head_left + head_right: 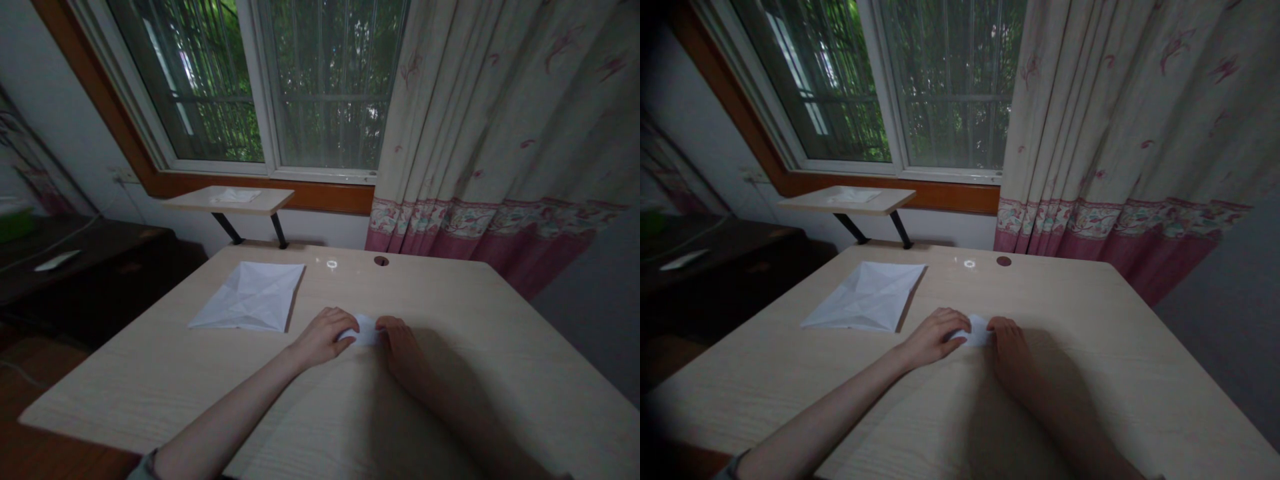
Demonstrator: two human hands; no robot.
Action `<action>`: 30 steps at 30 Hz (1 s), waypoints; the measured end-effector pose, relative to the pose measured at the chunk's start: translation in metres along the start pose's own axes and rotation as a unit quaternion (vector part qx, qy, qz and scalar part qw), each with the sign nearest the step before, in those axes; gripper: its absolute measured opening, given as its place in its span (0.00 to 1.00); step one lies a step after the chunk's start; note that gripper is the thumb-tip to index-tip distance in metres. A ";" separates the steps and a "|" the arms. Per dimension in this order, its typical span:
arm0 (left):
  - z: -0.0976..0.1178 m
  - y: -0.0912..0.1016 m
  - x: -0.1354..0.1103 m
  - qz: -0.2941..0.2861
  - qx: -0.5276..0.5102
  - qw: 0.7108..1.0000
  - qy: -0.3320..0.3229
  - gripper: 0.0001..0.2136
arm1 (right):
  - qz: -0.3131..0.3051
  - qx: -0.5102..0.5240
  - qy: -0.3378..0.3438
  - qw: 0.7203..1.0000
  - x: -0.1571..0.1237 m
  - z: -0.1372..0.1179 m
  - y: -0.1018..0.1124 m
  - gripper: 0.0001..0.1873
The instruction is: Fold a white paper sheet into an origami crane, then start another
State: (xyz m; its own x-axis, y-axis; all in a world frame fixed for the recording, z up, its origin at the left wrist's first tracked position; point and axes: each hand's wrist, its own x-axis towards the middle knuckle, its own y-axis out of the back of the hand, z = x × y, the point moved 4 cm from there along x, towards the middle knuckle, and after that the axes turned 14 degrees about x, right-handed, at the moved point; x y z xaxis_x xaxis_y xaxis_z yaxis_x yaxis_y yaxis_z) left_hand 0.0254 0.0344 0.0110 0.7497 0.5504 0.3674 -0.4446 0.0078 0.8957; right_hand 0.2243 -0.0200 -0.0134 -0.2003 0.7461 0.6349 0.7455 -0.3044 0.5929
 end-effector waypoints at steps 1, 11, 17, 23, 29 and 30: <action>0.001 0.000 0.000 -0.003 0.003 1.000 -0.005 0.05 | -0.003 -0.001 0.015 1.000 -0.002 0.002 -0.001 0.23; 0.005 0.000 -0.001 -0.005 0.030 0.999 -0.016 0.15 | -0.077 -0.004 0.059 0.995 -0.011 0.016 -0.011 0.36; 0.005 -0.001 -0.002 0.012 0.048 0.998 -0.025 0.10 | -0.096 -0.008 0.054 0.994 -0.006 0.009 -0.005 0.31; 0.001 -0.005 -0.003 0.028 0.073 0.996 -0.033 0.10 | -0.089 -0.011 0.059 0.994 -0.003 0.001 -0.001 0.29; -0.001 -0.001 -0.003 0.060 0.105 0.993 -0.015 0.09 | -0.084 -0.023 0.055 0.995 -0.005 0.000 -0.002 0.23; -0.001 -0.001 -0.003 0.059 0.112 0.992 -0.007 0.09 | -0.085 -0.025 0.052 0.995 -0.005 0.000 -0.003 0.22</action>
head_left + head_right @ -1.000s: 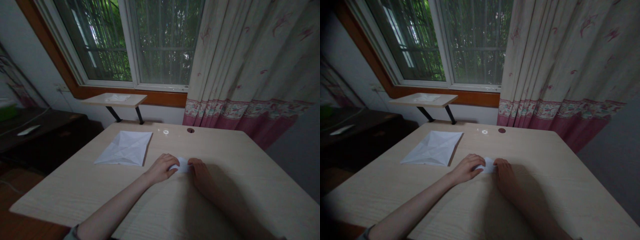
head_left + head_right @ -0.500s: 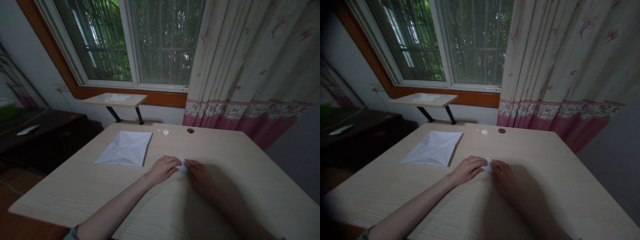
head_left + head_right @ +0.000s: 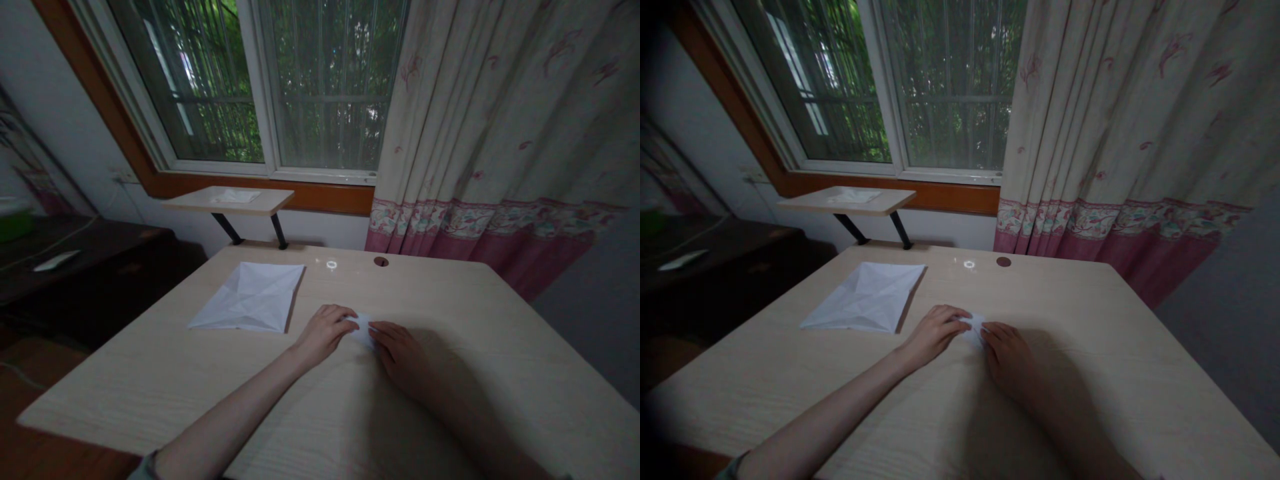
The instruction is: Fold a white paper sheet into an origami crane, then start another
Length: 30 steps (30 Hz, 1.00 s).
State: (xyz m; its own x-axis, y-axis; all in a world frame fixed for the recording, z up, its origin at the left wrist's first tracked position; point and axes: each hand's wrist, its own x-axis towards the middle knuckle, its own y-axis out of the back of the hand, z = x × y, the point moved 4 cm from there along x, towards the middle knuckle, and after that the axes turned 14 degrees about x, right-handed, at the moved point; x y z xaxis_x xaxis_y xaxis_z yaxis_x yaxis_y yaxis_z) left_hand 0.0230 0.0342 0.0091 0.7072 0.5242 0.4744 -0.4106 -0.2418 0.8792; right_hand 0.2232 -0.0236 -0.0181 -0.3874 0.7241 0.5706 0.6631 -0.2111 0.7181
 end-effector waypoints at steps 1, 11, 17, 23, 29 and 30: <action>-0.001 0.000 0.000 -0.005 0.007 1.000 0.007 0.09 | -0.002 0.000 -0.002 1.000 0.000 0.000 0.000 0.21; -0.008 -0.007 -0.001 -0.025 -0.048 0.997 0.062 0.10 | -0.017 0.015 0.003 1.000 0.002 -0.005 0.003 0.19; -0.005 -0.003 -0.001 -0.045 -0.092 0.991 0.082 0.12 | -0.010 0.043 0.005 0.999 0.002 -0.006 0.002 0.19; -0.003 -0.001 0.000 -0.063 -0.105 0.989 0.085 0.19 | -0.008 0.054 -0.002 0.998 0.001 -0.007 0.004 0.21; -0.003 -0.004 -0.001 -0.070 -0.116 0.988 0.074 0.18 | 0.011 0.060 0.000 0.998 0.001 -0.007 0.002 0.18; -0.003 -0.005 -0.001 -0.071 -0.120 0.988 0.070 0.17 | 0.012 0.066 -0.002 0.998 0.001 -0.007 0.002 0.18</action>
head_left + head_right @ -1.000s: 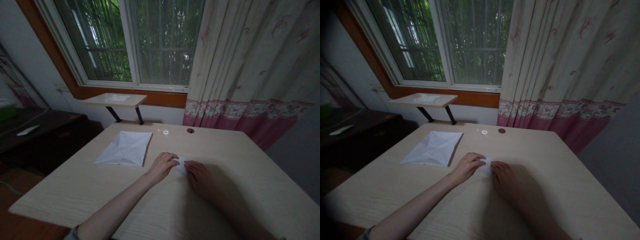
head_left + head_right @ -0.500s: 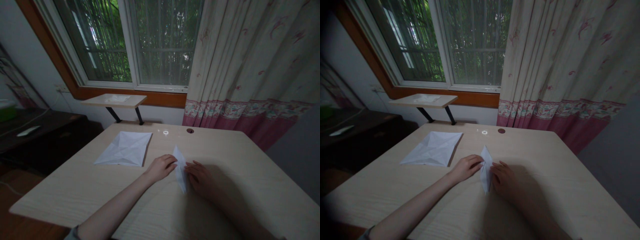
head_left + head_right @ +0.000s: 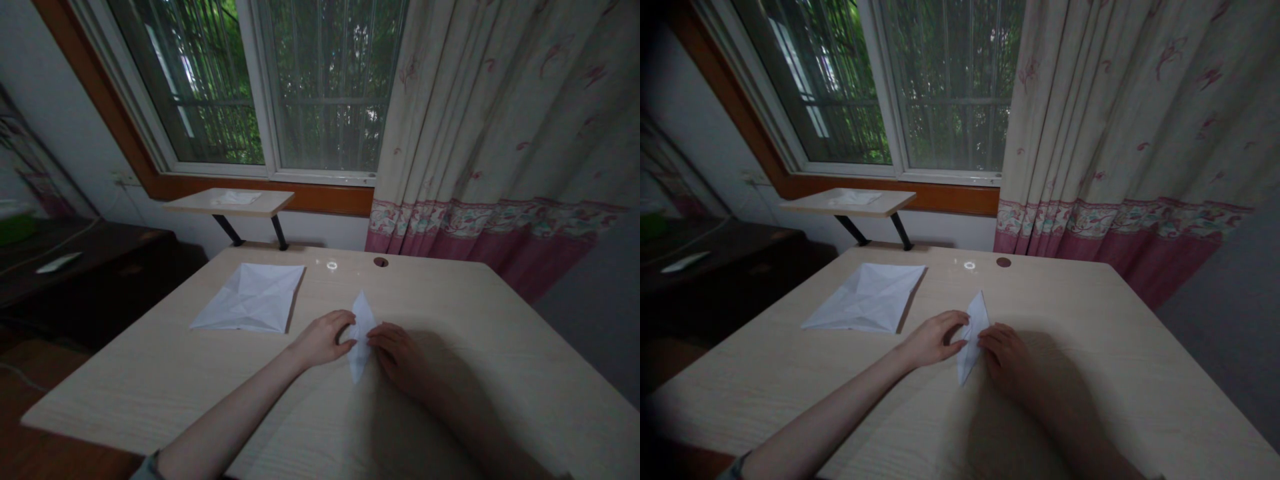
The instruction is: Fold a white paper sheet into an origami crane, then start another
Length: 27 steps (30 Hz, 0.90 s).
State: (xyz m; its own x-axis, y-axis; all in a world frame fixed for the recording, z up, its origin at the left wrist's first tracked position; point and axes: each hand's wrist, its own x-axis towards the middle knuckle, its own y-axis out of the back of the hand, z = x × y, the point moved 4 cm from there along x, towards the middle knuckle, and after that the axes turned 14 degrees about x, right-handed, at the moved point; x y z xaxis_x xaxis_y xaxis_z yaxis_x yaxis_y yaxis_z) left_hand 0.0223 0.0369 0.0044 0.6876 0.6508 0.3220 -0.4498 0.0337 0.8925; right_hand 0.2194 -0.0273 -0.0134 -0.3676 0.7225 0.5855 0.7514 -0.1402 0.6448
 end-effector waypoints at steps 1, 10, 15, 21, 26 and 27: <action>0.000 -0.001 0.000 -0.001 -0.002 1.000 -0.004 0.15 | 0.001 0.007 -0.003 1.000 0.001 0.000 0.000 0.17; 0.005 0.007 0.002 0.018 0.050 0.997 -0.049 0.12 | 0.055 0.013 0.005 0.998 0.002 0.008 0.002 0.27; 0.003 0.002 0.001 0.022 0.055 0.996 -0.064 0.13 | 0.054 -0.012 0.010 0.998 0.002 0.008 0.000 0.27; -0.007 -0.009 0.002 0.039 0.015 0.998 -0.057 0.14 | 0.035 -0.021 0.018 0.999 0.004 0.006 0.002 0.19; -0.006 -0.007 0.002 0.041 -0.016 0.997 -0.057 0.14 | 0.026 -0.006 0.013 1.000 0.001 0.011 -0.001 0.18; -0.005 -0.007 0.002 0.038 -0.018 0.998 -0.053 0.15 | 0.020 -0.001 0.009 1.000 0.000 0.012 -0.001 0.18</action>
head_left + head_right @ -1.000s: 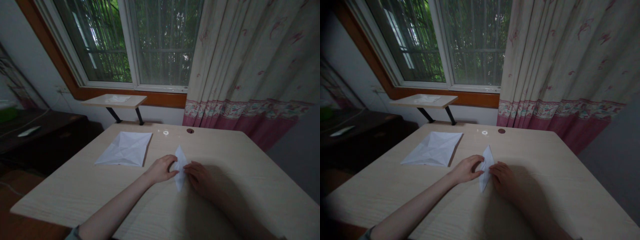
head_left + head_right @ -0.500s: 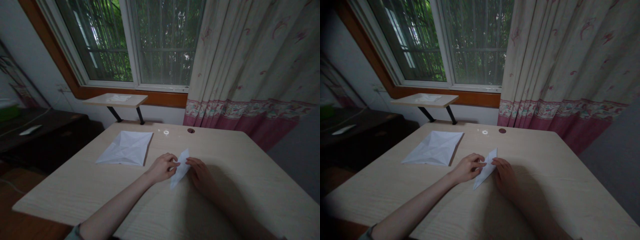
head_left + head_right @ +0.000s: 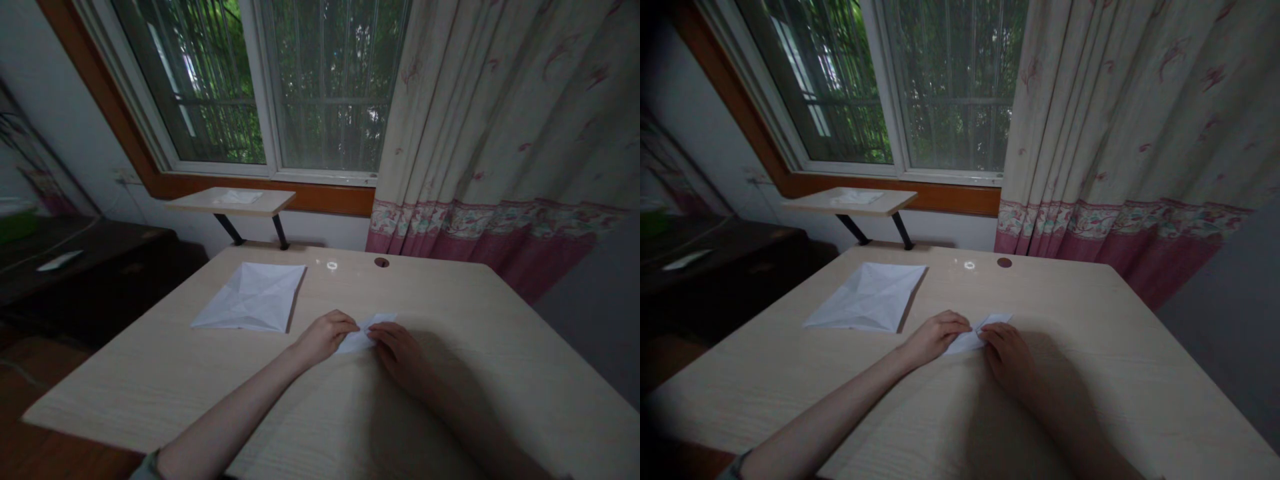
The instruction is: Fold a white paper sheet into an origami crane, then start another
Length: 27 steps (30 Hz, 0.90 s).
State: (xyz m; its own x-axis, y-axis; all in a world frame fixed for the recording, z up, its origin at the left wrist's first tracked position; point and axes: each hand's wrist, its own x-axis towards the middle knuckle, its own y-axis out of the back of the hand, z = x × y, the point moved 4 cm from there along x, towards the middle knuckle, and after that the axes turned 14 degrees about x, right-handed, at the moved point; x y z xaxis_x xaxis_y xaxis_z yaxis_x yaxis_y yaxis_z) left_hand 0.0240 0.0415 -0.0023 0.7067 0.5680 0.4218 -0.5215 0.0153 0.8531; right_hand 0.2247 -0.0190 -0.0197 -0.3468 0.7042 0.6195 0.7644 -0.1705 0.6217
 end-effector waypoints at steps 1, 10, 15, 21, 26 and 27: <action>0.001 0.001 0.000 -0.003 -0.001 1.000 0.004 0.16 | -0.007 0.004 -0.004 1.000 0.000 0.000 -0.001 0.19; 0.011 0.010 0.002 -0.027 0.013 0.999 0.020 0.12 | -0.015 0.011 -0.032 0.999 -0.003 0.001 -0.003 0.18; 0.017 0.012 0.002 -0.039 0.037 0.999 -0.004 0.13 | -0.016 0.020 -0.071 0.997 -0.001 0.001 -0.003 0.20; 0.019 0.013 0.002 -0.036 0.043 0.998 -0.039 0.10 | -0.033 0.018 -0.075 0.996 0.003 -0.006 0.001 0.17; 0.018 0.011 0.001 -0.023 0.033 0.998 -0.046 0.12 | -0.038 0.005 -0.060 0.997 0.007 -0.011 0.003 0.11; 0.017 0.011 0.001 -0.024 0.028 0.998 -0.047 0.13 | -0.041 0.006 -0.059 0.997 0.008 -0.012 0.002 0.11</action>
State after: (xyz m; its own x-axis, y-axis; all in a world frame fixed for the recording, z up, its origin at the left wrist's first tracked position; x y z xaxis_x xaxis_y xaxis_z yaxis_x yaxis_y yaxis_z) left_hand 0.0271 0.0276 0.0124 0.7728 0.4882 0.4055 -0.4608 -0.0078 0.8875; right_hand 0.2174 -0.0223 -0.0076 -0.3428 0.7912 0.5065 0.7429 -0.1018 0.6617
